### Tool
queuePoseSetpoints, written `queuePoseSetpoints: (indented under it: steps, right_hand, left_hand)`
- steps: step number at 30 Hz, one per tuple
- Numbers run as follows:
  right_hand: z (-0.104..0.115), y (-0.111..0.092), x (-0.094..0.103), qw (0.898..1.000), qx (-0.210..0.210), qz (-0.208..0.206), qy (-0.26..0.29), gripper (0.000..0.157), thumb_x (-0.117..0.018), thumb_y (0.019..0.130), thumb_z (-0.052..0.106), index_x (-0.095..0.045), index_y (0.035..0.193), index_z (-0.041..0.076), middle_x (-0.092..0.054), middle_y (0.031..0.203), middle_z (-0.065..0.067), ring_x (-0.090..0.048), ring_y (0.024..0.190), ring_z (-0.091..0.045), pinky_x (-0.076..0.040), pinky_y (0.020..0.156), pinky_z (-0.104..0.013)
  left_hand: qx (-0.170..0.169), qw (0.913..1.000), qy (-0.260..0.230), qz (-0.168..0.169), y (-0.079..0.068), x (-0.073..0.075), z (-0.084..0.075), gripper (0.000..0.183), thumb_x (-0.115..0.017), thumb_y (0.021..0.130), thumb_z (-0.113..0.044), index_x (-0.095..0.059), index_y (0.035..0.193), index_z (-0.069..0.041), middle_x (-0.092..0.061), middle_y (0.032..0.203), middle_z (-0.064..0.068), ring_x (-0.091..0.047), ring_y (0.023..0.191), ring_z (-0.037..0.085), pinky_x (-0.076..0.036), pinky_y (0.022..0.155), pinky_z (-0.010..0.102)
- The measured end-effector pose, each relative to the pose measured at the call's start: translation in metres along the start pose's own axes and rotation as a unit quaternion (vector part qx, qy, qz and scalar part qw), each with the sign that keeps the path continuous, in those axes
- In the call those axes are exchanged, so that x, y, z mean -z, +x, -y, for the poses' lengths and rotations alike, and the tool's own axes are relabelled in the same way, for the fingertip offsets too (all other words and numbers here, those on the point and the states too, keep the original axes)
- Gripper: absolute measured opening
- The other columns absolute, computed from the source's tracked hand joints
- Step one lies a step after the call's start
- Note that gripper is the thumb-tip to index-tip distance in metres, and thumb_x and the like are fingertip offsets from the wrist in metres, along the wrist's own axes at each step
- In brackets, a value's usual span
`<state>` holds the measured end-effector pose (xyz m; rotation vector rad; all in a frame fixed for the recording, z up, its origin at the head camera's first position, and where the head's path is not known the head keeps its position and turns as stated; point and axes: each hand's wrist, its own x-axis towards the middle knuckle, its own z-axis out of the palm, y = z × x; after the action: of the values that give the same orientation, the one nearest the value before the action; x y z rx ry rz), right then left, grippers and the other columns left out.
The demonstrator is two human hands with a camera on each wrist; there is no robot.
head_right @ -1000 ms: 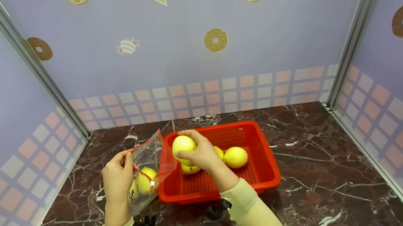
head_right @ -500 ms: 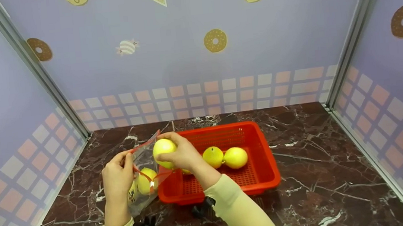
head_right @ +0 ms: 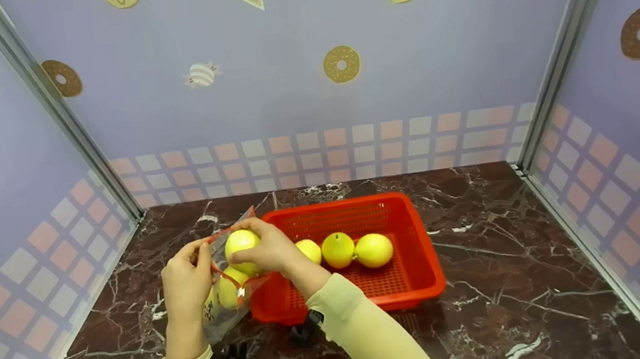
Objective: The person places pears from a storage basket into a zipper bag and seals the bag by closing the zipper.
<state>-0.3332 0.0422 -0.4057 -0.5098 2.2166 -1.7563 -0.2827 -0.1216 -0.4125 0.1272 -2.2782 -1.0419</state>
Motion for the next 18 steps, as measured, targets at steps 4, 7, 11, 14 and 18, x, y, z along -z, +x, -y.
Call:
queuePoseSetpoints:
  steps: [4, 7, 11, 14, 18]
  right_hand:
    - [-0.003, 0.002, -0.006, 0.999, -0.029, 0.020, 0.004, 0.057, -0.080, 0.086, 0.017, -0.060, 0.139, 0.020, -0.063, 0.127, -0.014, -0.064, 0.091, -0.023, -0.060, 0.061, -0.034]
    - [-0.004, 0.003, -0.009, 0.998, -0.047, 0.032, 0.012, 0.060, -0.080, 0.088, 0.020, -0.057, 0.144, 0.020, -0.062, 0.129, -0.015, -0.064, 0.092, -0.023, -0.061, 0.062, -0.034]
    - [-0.005, 0.005, -0.014, 0.996, -0.068, 0.040, 0.031, 0.063, -0.078, 0.090, 0.022, -0.053, 0.148, 0.018, -0.059, 0.132, -0.016, -0.064, 0.096, -0.025, -0.062, 0.067, -0.037]
    - [-0.005, 0.005, -0.017, 0.996, -0.073, 0.041, 0.036, 0.061, -0.077, 0.092, 0.024, -0.051, 0.147, 0.017, -0.057, 0.134, -0.016, -0.064, 0.098, -0.026, -0.063, 0.069, -0.038]
    - [-0.006, 0.005, -0.019, 0.995, -0.074, 0.042, 0.041, 0.060, -0.072, 0.097, 0.027, -0.048, 0.149, 0.013, -0.055, 0.138, -0.019, -0.066, 0.095, -0.023, -0.063, 0.072, -0.038]
  left_hand:
    - [-0.003, 1.0000, 0.000, 0.002, 0.000, 0.000, 0.001, 0.023, -0.062, 0.100, -0.014, -0.078, 0.111, -0.002, -0.065, 0.068, 0.011, -0.046, 0.054, 0.019, -0.039, 0.053, 0.033]
    - [-0.004, 1.0000, 0.003, 0.001, 0.000, -0.001, 0.001, 0.022, -0.062, 0.100, -0.013, -0.078, 0.111, -0.003, -0.065, 0.069, 0.012, -0.048, 0.055, 0.021, -0.041, 0.054, 0.035]
    - [-0.007, 0.9999, 0.008, -0.003, 0.000, 0.000, 0.002, 0.021, -0.061, 0.100, -0.012, -0.078, 0.109, -0.002, -0.065, 0.068, 0.012, -0.051, 0.057, 0.023, -0.043, 0.056, 0.038]
    - [-0.006, 0.9999, 0.010, -0.004, 0.000, 0.001, 0.002, 0.021, -0.061, 0.100, -0.011, -0.077, 0.109, -0.001, -0.068, 0.071, 0.013, -0.054, 0.058, 0.024, -0.045, 0.056, 0.040]
    - [-0.004, 1.0000, 0.008, -0.003, -0.001, 0.002, 0.001, 0.022, -0.061, 0.100, -0.012, -0.077, 0.110, 0.000, -0.073, 0.079, 0.017, -0.060, 0.062, 0.028, -0.049, 0.059, 0.043]
